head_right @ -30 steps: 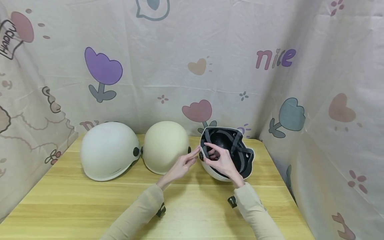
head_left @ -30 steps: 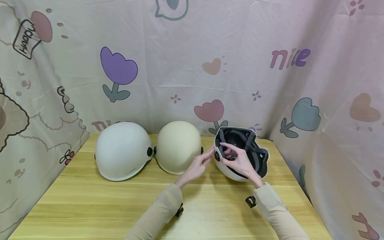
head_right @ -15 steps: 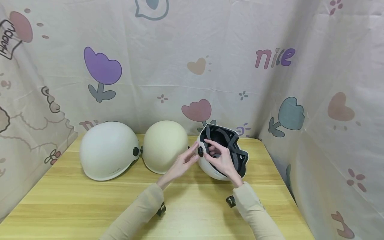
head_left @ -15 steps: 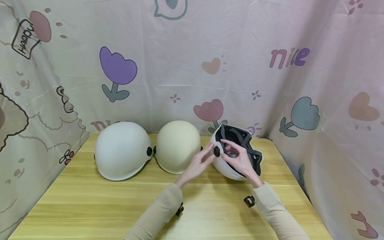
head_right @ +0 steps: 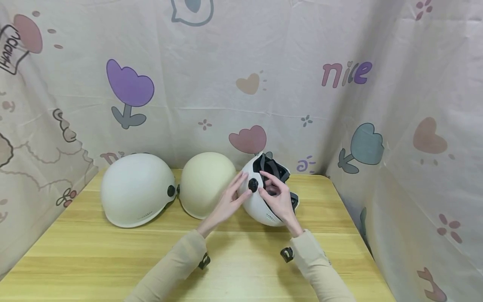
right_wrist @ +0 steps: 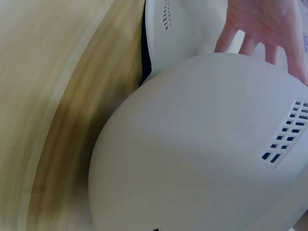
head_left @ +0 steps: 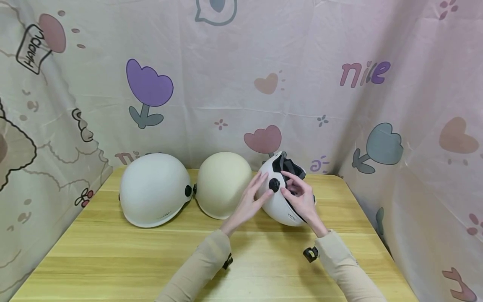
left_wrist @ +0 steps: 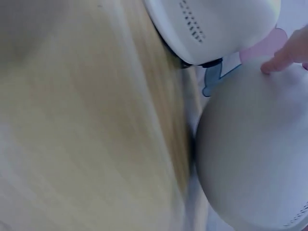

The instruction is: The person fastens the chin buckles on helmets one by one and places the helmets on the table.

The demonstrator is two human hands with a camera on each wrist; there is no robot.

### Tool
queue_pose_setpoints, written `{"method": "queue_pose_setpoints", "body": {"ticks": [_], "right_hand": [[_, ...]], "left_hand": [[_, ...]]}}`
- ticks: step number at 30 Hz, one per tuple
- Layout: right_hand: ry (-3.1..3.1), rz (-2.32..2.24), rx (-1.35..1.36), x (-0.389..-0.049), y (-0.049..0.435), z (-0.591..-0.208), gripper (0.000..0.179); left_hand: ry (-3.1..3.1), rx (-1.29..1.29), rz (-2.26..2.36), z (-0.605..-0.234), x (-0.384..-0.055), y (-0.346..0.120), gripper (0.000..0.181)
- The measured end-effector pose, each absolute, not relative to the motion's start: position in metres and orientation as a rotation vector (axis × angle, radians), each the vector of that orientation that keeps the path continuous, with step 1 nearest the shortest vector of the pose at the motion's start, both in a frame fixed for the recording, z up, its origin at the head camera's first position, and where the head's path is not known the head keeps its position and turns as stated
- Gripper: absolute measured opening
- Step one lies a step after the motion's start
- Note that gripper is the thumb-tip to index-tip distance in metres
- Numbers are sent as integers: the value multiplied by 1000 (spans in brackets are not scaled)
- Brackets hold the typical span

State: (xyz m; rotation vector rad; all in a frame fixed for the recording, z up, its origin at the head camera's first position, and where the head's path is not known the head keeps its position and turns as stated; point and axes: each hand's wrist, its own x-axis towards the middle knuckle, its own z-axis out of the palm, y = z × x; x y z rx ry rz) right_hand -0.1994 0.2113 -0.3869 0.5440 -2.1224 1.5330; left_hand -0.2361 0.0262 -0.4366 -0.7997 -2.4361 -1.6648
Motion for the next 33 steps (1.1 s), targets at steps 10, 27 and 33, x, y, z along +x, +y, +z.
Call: {"method": "queue_pose_setpoints", "body": {"ticks": [10,27,33], "right_hand": [[-2019,1657,466,-216,218,-403,45],[-1927,2050,391,-216,221,-384,50],[-1843,2177,318,-217,223,-382,52]], "left_hand": [[-2463,-748,-1648,-425,-238,25,65],[-2504,-602,-1691,-414,-242,24,64],[-2476,-629,-1649,-409,-244,23,60]]}}
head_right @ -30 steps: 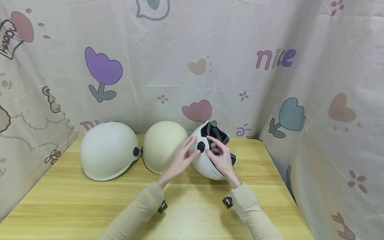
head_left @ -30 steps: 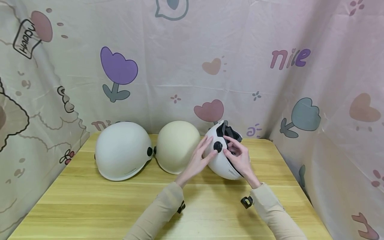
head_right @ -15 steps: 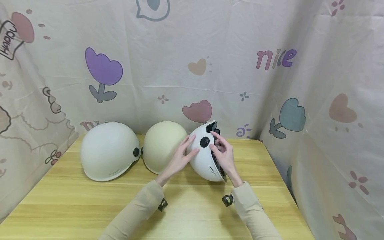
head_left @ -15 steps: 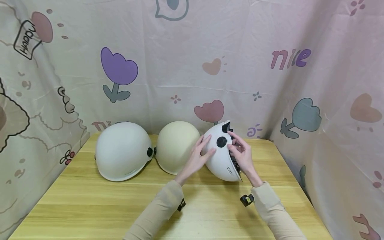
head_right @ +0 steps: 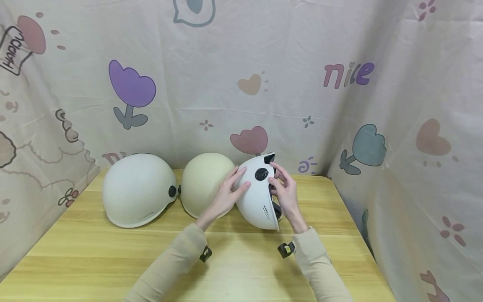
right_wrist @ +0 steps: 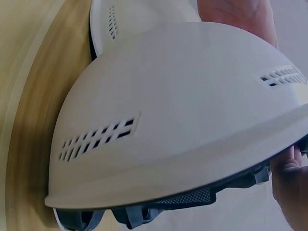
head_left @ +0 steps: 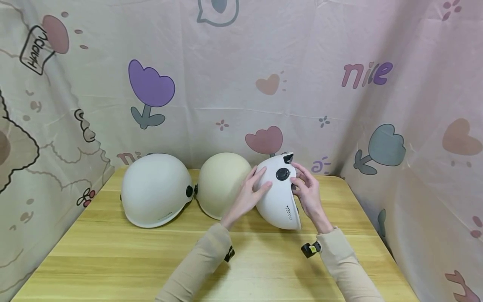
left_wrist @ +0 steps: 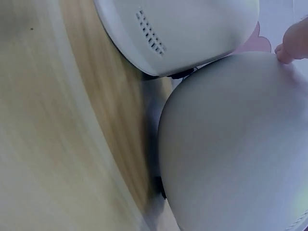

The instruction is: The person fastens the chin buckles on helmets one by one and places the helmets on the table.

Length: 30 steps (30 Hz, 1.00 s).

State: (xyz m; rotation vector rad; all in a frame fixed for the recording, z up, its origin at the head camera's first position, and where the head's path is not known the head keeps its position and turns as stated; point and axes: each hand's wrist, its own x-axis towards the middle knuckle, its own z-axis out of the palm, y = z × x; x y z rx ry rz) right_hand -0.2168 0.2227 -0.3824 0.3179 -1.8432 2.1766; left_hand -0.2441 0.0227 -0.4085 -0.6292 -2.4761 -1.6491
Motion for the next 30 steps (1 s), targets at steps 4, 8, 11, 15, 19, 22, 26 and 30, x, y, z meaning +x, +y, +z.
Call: {"method": "queue_pose_setpoints", "body": {"ticks": [4,8,11,15,19,22,26,30], "right_hand": [[-1775,2253,288,-217,227,-380,48],[-1754,2287,283,-216,232,-379,46],[-1746,2290,272,-215,235,-379,46],[-1724,2287,234,-215,239,-379,47],[-1696,2302,169,-215,242,-379,45],[-1655,2325,123,-215,245,-379,44],[-1626,2335,98,-215,248,-379,43],[-1665,2325,113,-213,253,-379,43]], "left_hand": [[-2446,-666,-1634,-406,-245,21,56],[-2428,-698,-1648,-406,-245,20,56],[-2443,-720,-1658,-407,-245,19,59],[-2498,-734,-1667,-409,-245,19,62],[-2545,-718,-1685,-408,-244,20,65],[-2539,-690,-1706,-406,-242,20,68],[-2498,-667,-1723,-406,-241,20,68],[-2474,-682,-1709,-407,-241,21,67]]}}
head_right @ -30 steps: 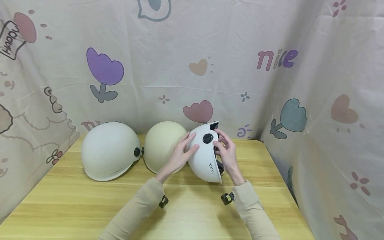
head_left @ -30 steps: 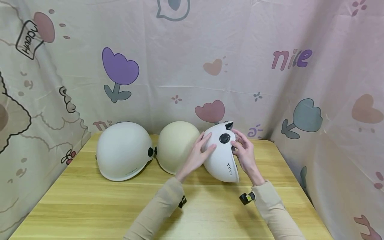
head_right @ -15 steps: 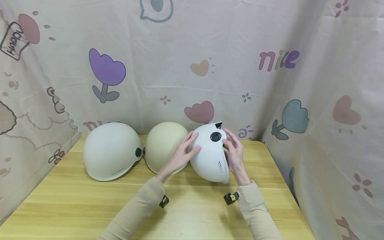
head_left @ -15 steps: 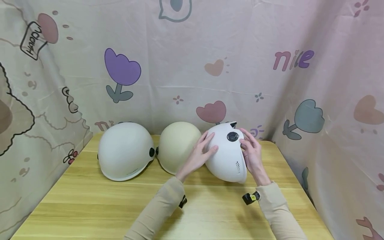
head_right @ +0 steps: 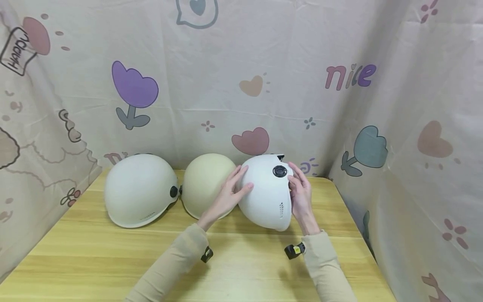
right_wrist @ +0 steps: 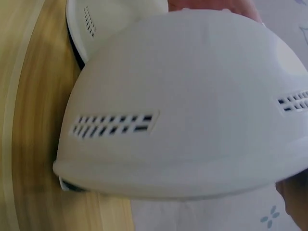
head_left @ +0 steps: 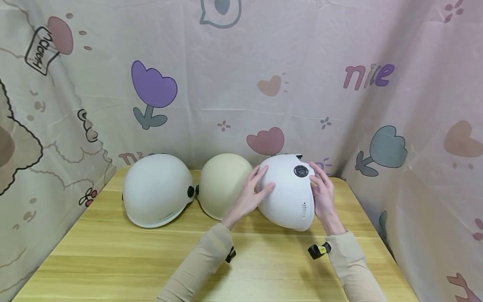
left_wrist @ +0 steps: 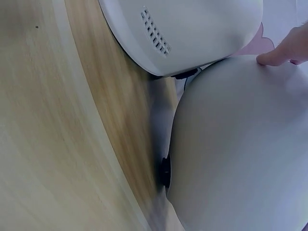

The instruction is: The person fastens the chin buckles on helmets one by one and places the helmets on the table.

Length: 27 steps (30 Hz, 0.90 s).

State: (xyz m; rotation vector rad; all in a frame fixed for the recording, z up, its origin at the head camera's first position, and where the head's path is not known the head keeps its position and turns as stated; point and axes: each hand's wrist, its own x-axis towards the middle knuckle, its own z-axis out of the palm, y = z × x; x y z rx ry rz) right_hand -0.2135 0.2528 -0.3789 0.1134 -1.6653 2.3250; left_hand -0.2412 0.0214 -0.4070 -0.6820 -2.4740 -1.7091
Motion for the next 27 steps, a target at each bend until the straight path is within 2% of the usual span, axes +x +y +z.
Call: {"method": "queue_pose_setpoints", "body": {"ticks": [16,27], "right_hand": [[-1720,2386,155,-210,266,-376,49],[-1495,2526,226,-209,265,-379,38]], "left_hand": [[-2469,-724,-1671,-407,-242,26,66],[-2439,-733,-1686,-403,-242,26,67]]}}
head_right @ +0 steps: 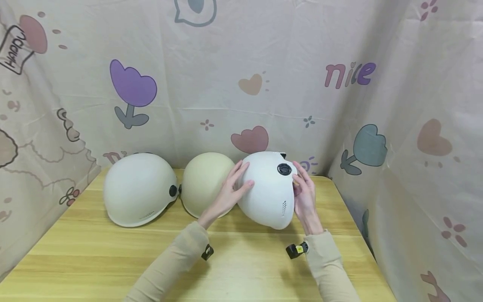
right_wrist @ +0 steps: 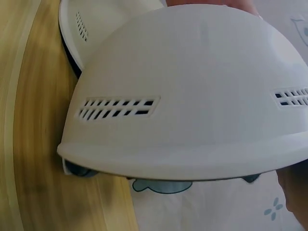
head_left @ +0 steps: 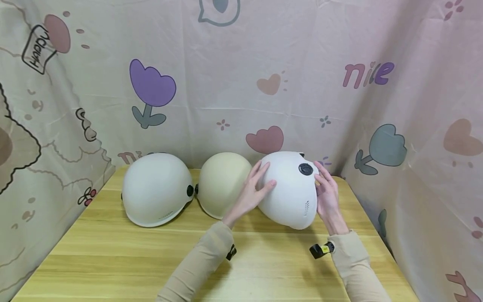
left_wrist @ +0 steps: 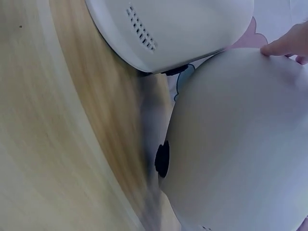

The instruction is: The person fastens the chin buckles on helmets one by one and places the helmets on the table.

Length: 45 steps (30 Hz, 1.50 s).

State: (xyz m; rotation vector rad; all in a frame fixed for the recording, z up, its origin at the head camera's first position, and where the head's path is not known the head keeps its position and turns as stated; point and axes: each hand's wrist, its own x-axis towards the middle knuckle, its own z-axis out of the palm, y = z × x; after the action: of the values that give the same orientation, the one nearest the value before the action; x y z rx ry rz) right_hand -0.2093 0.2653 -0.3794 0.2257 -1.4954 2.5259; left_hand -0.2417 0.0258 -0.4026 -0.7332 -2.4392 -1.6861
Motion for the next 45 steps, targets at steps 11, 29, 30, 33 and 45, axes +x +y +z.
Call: {"method": "queue_pose_setpoints", "body": {"ticks": [11,29,30,33,45], "right_hand": [[-1618,2438,145,-207,275,-379,44],[-1997,2296,344,-203,290,-364,51],[-1964,2322,338,-203,290,-365,53],[-1897,2376,329,-202,290,-366,55],[-1542,2662,387,-201,291,-380,52]], "left_hand": [[-2463,-777,-1634,-402,-241,27,66],[-2467,-800,-1647,-411,-242,35,68],[-2467,-808,-1644,-411,-242,36,69],[-2464,-823,-1637,-412,-243,36,69],[-2399,-822,-1702,-402,-241,28,72]]}}
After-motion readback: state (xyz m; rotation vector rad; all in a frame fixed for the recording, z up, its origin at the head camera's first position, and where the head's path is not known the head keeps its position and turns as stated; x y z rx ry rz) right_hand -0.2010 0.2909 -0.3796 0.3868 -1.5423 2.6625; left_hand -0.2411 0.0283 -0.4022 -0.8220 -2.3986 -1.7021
